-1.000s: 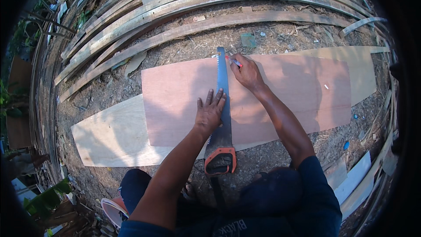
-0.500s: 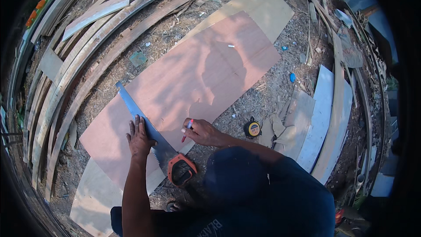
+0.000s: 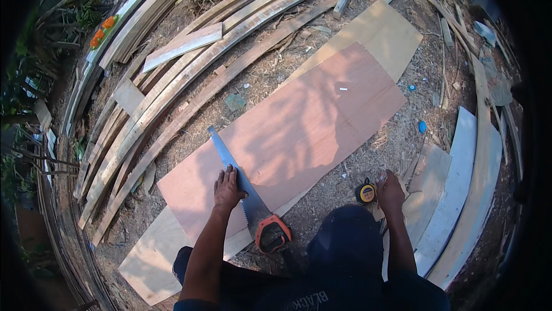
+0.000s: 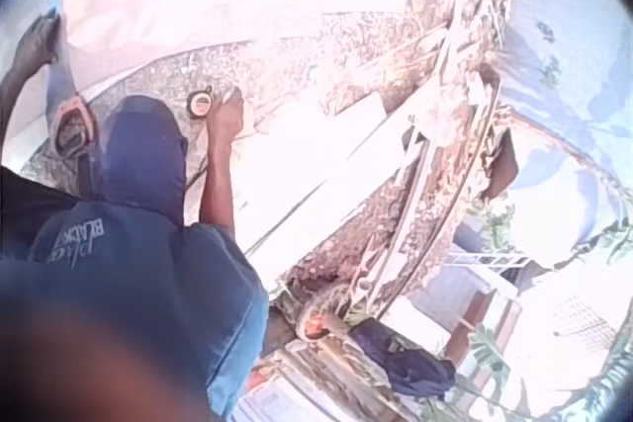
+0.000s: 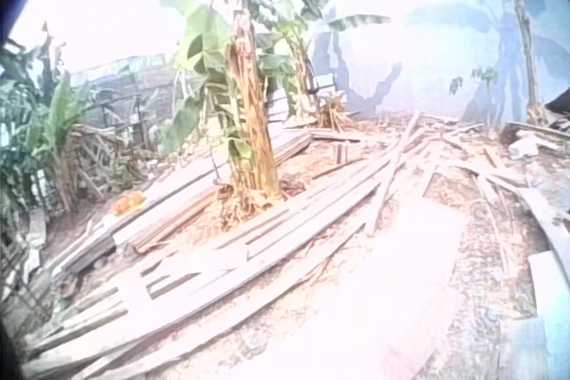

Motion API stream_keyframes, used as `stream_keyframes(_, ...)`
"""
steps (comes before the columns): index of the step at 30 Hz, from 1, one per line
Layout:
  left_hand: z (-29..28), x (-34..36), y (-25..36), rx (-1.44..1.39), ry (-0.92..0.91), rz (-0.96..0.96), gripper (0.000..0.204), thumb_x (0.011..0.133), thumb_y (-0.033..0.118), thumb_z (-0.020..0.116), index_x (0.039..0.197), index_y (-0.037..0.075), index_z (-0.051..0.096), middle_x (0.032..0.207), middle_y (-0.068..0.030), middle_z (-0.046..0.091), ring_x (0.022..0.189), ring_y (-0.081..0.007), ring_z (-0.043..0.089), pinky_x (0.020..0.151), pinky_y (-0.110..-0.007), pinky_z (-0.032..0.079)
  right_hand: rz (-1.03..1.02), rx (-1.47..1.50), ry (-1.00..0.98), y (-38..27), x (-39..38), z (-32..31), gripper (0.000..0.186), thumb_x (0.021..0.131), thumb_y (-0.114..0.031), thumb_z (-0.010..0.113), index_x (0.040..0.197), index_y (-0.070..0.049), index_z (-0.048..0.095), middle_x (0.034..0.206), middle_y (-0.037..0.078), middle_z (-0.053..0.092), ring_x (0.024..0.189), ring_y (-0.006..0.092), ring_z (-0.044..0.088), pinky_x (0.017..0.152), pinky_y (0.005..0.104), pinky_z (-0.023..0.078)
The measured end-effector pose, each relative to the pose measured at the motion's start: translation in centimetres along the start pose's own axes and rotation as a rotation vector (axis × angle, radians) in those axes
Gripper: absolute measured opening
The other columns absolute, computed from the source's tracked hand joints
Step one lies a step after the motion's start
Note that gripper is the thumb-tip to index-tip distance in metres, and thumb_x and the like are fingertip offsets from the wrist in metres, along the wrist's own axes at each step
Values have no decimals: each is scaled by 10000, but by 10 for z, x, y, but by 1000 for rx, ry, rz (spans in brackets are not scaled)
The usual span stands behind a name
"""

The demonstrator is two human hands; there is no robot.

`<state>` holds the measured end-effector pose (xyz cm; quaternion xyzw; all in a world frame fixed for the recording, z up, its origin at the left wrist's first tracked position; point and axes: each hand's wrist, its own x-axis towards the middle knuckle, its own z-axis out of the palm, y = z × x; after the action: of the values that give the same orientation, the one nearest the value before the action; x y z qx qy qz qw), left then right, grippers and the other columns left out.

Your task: The person measures a large sheet of plywood with a tape measure and marks it with a pen. They then use a hand saw to cut the plywood along the marked line, separating it into two pieces.

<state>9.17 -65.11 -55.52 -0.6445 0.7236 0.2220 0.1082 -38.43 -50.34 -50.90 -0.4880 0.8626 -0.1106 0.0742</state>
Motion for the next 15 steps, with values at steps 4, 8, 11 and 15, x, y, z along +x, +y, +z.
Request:
stream_keyframes(4,-21,31,-36,-257,319,-3,562,807,244,719,1316,90,536,1355,-125,531,1242,-332,510,1005,-488,411,-262,475,-748,-74,-12,38,328,902,-326,653,1036,-27,653,869,176,677,792,318,679,707,418,517)
stream_keyframes(8,-42,76,-74,-129,497,-140,560,853,260,676,1362,104,501,1420,-127,491,1289,-320,484,1046,-516,381,-502,439,-1296,-153,-72,91,446,908,-449,636,1074,-36,652,913,153,697,866,266,687,789,390,519)
stream_keyframes(11,-50,97,-89,35,309,-231,601,887,358,648,1407,123,461,1485,-115,441,1366,-301,420,1128,-566,276,-603,339,-1279,-175,-96,118,483,896,-488,620,1088,-45,646,965,140,700,910,291,686,789,417,518)
stream_keyframes(15,-57,106,-97,-24,81,-286,622,894,433,634,1412,137,458,1468,-108,467,1368,-299,425,1159,-586,212,-540,323,-1152,-174,-115,132,516,883,-525,602,1078,-48,641,957,128,703,920,305,679,774,433,514)
